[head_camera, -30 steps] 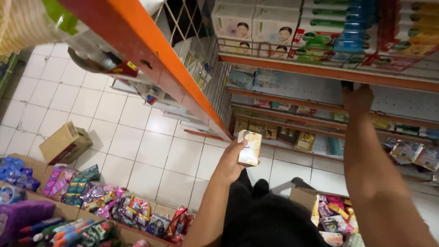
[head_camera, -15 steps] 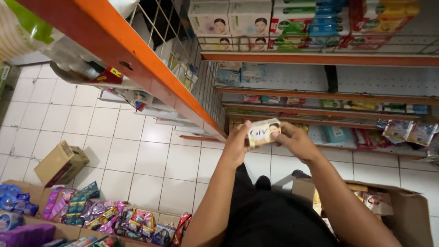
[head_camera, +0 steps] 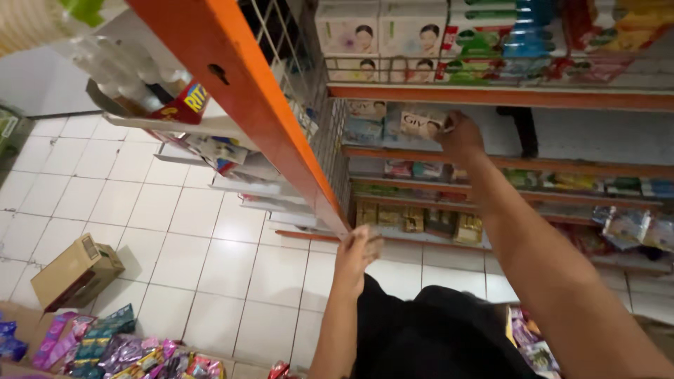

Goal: The person wipes soap boxes with a cloth, scans their barcodes with a handheld scanner, and places them onto a shelf in a store.

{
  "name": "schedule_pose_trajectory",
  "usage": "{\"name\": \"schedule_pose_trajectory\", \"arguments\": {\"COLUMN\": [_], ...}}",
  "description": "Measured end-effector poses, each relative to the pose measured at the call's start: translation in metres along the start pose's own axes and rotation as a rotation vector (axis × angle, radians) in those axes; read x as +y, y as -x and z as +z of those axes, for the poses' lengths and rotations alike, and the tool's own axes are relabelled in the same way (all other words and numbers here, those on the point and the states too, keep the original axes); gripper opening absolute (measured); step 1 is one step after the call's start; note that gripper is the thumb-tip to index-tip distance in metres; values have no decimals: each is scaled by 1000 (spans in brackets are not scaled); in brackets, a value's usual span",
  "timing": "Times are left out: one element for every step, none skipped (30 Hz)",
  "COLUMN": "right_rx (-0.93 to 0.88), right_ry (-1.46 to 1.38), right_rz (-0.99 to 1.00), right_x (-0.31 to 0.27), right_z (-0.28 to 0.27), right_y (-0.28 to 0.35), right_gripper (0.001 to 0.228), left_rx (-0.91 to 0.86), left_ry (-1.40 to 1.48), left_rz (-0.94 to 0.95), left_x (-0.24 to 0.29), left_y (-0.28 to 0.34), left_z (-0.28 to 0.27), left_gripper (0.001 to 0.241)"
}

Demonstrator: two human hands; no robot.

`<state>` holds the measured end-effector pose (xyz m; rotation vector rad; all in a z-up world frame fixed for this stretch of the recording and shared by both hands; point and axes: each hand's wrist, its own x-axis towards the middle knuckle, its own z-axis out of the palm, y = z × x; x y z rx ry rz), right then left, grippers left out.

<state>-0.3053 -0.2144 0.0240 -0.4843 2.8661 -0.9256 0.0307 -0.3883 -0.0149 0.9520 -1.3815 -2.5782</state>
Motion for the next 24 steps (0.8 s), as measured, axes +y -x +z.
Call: {"name": "schedule_pose_trajectory", "arguments": {"right_rx": [33,66,75,48,39,30,7,-15,-32,-5,24,54,4,-44,-93,127,347,564,683,773,827,790,694,532], "right_ry": [14,27,42,84,126,167,208,249,285,297,310,324,179,34,-112,45,211,381,382,342,315,302,283,229], "right_rz": [-50,-100,-148,-138,-119,-100,-61,-22,17,-13,-44,-75,-82,-88,-80,-177,-271,-364,-291,-156,-1,163,318,402], "right_x": [9,16,19,17,17,15,23,32,35,38,40,42,46,50,60,68,79,92,103,121,137,154,170,182], "right_z": [7,14,29,44,50,53,60,68,74,80,84,86,91,95,99,100,95,89,80,64,51,35,19,6], "right_y": [-22,-45,-60,-79,-100,-122,-126,-127,-133,-138,-142,-146,-142,-139,-131,-124,-118,-107,-100,-86,-73,-63,-62,-66], "right_gripper": [32,35,37,36,36,35,35,35,35,34,34,34,36,40,45,53,61,70,67,63,59,56,52,48], "left_rx": [10,-16,-24,-32,1,33,70,97,121,144,149,154,162,136,108,80,65,49,37,24,21,19,6,-8], "left_ry": [6,26,53,80,95,111,120,118,111,104,95,86,76,77,71,67,45,23,5,-43,-88,-132,-151,-170], "left_rz": [8,36,51,66,71,76,58,56,59,62,50,39,23,41,45,50,43,36,37,6,-15,-36,-33,-29], "left_x": [-1,0,-5,-9,-10,-9,-12,-13,-11,-9,-5,1,4,8,12,17,19,22,25,26,28,29,32,35], "left_y": [-3,-6,1,7,8,9,16,21,22,23,21,19,21,20,18,16,15,14,14,14,16,18,15,12], "left_z": [-8,-17,-29,-42,-52,-62,-72,-80,-87,-90,-91,-90,-88,-85,-81,-77,-70,-64,-59,-52,-49,-48,-47,-46], "left_gripper": [49,49,48,48,49,50,51,51,52,52,52,52,52,51,51,50,50,49,48,47,46,44,44,43]}}
